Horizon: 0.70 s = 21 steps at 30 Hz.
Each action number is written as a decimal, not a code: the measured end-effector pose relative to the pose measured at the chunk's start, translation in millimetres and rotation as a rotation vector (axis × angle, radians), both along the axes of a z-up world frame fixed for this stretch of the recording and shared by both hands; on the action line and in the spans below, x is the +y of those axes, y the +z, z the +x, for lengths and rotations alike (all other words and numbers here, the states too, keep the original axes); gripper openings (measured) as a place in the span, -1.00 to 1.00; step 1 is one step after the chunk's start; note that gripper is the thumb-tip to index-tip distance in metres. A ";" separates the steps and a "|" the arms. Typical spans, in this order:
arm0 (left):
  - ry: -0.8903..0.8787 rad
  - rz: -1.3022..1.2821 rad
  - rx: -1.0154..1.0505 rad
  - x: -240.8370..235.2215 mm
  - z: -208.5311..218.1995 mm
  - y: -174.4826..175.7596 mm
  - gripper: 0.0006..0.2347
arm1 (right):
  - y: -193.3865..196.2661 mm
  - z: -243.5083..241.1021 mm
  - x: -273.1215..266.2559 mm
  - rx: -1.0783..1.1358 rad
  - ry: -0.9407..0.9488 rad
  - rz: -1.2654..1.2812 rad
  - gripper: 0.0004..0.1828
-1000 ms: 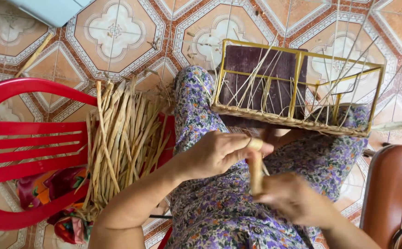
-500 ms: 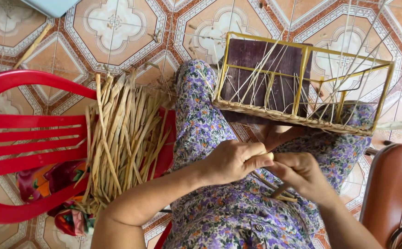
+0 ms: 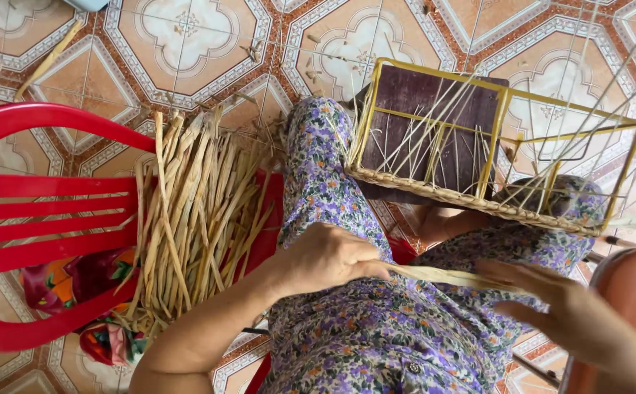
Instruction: Weaving a rectangular basket using dried water hyacinth fibers over a metal/wire frame.
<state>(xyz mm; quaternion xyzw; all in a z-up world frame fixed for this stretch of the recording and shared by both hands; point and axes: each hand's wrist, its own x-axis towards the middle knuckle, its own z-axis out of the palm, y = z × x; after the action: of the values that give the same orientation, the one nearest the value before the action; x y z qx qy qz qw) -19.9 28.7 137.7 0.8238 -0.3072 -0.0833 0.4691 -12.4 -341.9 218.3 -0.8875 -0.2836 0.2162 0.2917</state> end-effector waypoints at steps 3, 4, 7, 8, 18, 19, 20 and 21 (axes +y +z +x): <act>0.001 -0.061 -0.137 -8.0 8.8 15.0 -0.64 | -1.5 1.2 75.3 0.163 -0.051 0.121 -0.44; 0.005 -0.061 -0.134 -2.3 17.8 14.7 -0.64 | -2.4 2.4 84.9 0.167 -0.047 0.121 -0.44; 0.186 -0.495 -0.152 14.1 41.6 2.7 -0.73 | 7.1 10.2 114.5 -0.099 -0.220 0.077 -0.81; 0.362 -0.407 -0.011 17.3 48.5 -7.8 -0.79 | 19.4 17.3 123.6 -0.217 -0.281 0.091 -0.82; 0.565 -0.560 0.421 17.2 72.8 -46.4 -0.78 | 51.7 64.3 182.0 -0.296 -0.311 -0.001 -0.87; 0.568 -0.561 0.424 17.6 74.3 -46.3 -0.78 | 51.3 67.4 183.9 -0.294 -0.309 -0.003 -0.87; 0.569 -0.531 0.453 18.0 76.3 -46.1 -0.75 | 50.7 70.3 185.7 -0.200 -0.355 0.006 -0.89; 0.569 -0.500 0.482 18.3 78.1 -45.8 -0.71 | 50.2 73.0 187.3 -0.106 -0.401 0.015 -0.90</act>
<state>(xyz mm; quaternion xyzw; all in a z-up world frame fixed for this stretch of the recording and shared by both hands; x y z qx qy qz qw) 58.3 46.9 91.8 0.6937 0.0392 -0.0637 0.7164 60.6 -154.6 268.5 -0.9341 -0.1176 0.1049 0.3203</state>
